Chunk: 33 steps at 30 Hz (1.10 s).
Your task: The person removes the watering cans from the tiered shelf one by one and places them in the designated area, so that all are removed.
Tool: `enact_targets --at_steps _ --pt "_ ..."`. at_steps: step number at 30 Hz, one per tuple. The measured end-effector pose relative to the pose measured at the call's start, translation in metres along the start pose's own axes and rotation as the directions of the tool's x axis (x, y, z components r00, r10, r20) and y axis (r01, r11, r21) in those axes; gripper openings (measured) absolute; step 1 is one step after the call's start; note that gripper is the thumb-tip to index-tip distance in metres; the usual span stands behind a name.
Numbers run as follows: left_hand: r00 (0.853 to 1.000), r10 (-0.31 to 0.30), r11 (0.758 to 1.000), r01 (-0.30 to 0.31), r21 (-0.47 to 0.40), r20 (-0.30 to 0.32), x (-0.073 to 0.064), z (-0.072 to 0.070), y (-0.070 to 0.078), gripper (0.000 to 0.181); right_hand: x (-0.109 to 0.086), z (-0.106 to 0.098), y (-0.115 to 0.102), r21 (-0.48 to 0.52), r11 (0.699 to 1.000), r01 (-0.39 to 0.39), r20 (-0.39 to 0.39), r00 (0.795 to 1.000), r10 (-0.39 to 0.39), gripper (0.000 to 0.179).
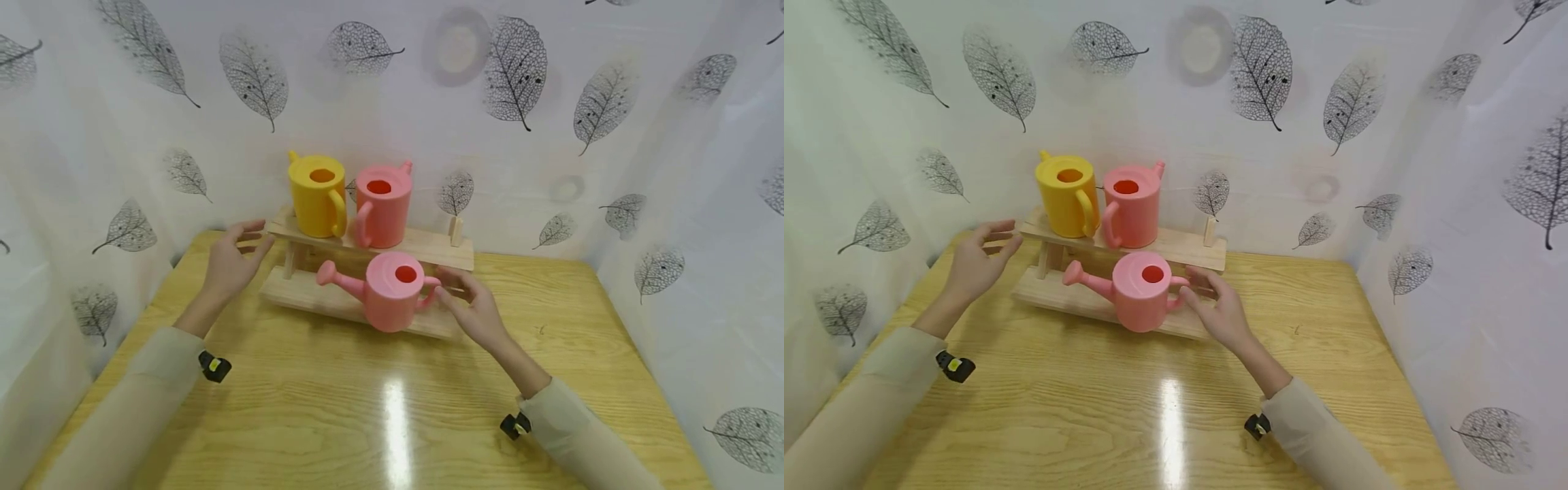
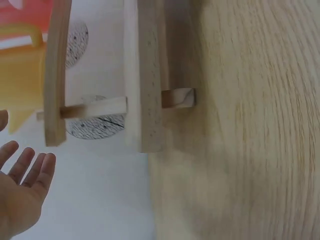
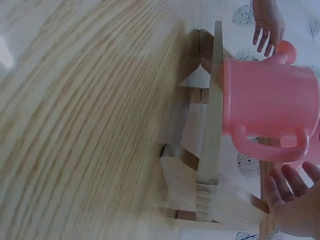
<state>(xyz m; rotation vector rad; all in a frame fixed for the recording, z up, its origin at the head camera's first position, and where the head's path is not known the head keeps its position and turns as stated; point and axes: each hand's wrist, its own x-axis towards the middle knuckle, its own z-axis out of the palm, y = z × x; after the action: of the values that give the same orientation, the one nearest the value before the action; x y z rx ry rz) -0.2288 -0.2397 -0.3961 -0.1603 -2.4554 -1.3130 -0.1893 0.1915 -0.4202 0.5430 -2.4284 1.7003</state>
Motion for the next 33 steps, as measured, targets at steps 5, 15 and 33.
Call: enact_targets --at_steps 5,15,33 --pt "0.993 -0.114 0.993 0.114 -0.001 0.008 0.013 0.003 -0.016 0.051 0.006 0.002 0.010 0.040 0.997 -0.061 -0.012 0.998 0.061 0.034" --pt "0.988 -0.151 0.988 0.150 -0.018 -0.024 0.027 0.015 -0.031 0.044 0.015 0.003 0.016 0.079 0.995 -0.065 0.090 0.994 0.058 0.027" --pt "0.992 -0.122 0.992 0.123 0.025 -0.039 0.032 0.018 -0.035 0.039 0.004 -0.012 0.006 -0.029 0.999 -0.019 0.158 0.987 0.024 0.019"
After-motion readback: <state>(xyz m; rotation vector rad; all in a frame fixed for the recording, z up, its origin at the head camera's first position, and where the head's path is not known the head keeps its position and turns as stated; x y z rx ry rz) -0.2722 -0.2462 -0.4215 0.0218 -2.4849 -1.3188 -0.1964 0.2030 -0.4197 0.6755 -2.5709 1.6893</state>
